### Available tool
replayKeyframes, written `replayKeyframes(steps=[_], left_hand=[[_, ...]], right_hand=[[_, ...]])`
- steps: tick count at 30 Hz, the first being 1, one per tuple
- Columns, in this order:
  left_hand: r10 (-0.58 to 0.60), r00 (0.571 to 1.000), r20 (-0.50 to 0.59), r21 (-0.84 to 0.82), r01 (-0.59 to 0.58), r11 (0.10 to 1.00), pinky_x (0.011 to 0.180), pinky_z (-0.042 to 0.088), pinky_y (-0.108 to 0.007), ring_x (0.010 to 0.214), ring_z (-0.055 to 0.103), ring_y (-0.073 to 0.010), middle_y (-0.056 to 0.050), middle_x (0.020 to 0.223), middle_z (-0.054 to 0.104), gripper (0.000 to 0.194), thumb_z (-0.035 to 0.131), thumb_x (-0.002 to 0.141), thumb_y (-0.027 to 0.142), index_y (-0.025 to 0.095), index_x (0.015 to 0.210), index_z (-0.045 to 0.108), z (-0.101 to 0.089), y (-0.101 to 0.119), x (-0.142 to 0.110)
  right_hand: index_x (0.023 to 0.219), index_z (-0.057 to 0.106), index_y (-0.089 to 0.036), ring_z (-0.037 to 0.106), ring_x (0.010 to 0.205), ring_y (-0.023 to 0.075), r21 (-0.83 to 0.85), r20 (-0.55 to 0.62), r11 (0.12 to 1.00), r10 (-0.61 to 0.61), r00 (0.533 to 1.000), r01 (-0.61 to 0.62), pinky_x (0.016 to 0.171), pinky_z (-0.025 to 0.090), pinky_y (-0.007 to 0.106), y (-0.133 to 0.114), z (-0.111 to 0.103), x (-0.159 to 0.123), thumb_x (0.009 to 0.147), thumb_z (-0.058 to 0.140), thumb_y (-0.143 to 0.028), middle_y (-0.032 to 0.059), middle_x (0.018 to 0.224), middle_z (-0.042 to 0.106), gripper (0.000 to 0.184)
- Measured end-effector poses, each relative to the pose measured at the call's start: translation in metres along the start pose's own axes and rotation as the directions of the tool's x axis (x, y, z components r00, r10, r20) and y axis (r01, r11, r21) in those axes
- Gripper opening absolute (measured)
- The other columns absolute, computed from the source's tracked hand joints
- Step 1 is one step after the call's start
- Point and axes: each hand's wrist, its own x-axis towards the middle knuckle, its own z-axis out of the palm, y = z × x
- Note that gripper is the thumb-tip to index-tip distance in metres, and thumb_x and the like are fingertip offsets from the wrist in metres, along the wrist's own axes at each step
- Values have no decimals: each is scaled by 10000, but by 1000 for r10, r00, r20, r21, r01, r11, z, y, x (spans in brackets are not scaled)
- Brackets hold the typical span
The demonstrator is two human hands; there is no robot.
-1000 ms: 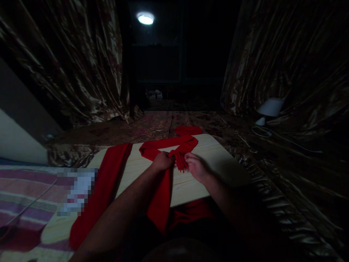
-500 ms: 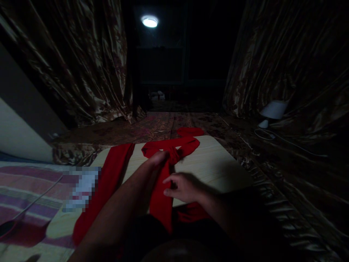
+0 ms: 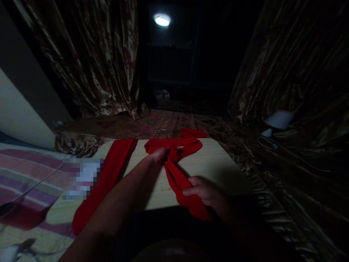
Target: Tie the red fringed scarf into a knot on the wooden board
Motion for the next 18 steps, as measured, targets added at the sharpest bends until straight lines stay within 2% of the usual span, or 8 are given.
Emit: replayKeyframes(steps=[4,6,9,12,18], left_hand=[[-22,1000,8,-24,22,999,460,372,-196,445,366,-88,59,541,362,278,474,904,403,206,712,434,-2,1,-1],[-38,999,6,-19,39,999,466,387,-196,450,369,-90,60,543,368,296,495,895,445,205,728,449,-3,3,-1],[-64,998,-3,3,64,998,466,406,-212,443,367,-95,57,546,386,323,483,897,485,204,740,464,-2,9,1],[-60,998,-33,36,61,997,442,382,-220,410,343,-95,55,529,377,334,434,926,462,204,716,449,3,19,2],[-12,996,-92,174,28,984,403,285,-232,385,356,-106,35,511,416,310,471,933,422,182,740,514,18,34,-6]], right_hand=[[1159,678,-185,680,1058,257,57,11,989,-139,990,138,993,467,413,5,-6,-13,683,774,-212,84,1129,729,486],[1208,653,-211,657,1119,255,64,25,985,-163,986,161,1016,457,419,6,-10,-16,726,766,-249,84,1197,706,497],[1168,658,-186,682,1048,259,-19,-32,990,-142,989,142,966,489,426,3,-19,-15,742,774,-330,93,1128,727,464],[1146,664,-151,686,1009,267,-137,-66,975,-183,981,173,941,500,434,-4,-24,-6,740,776,-374,98,1069,740,477],[1113,664,-161,695,946,264,-288,-90,935,-241,966,206,913,517,430,-17,-4,20,738,732,-318,65,1038,745,412]])
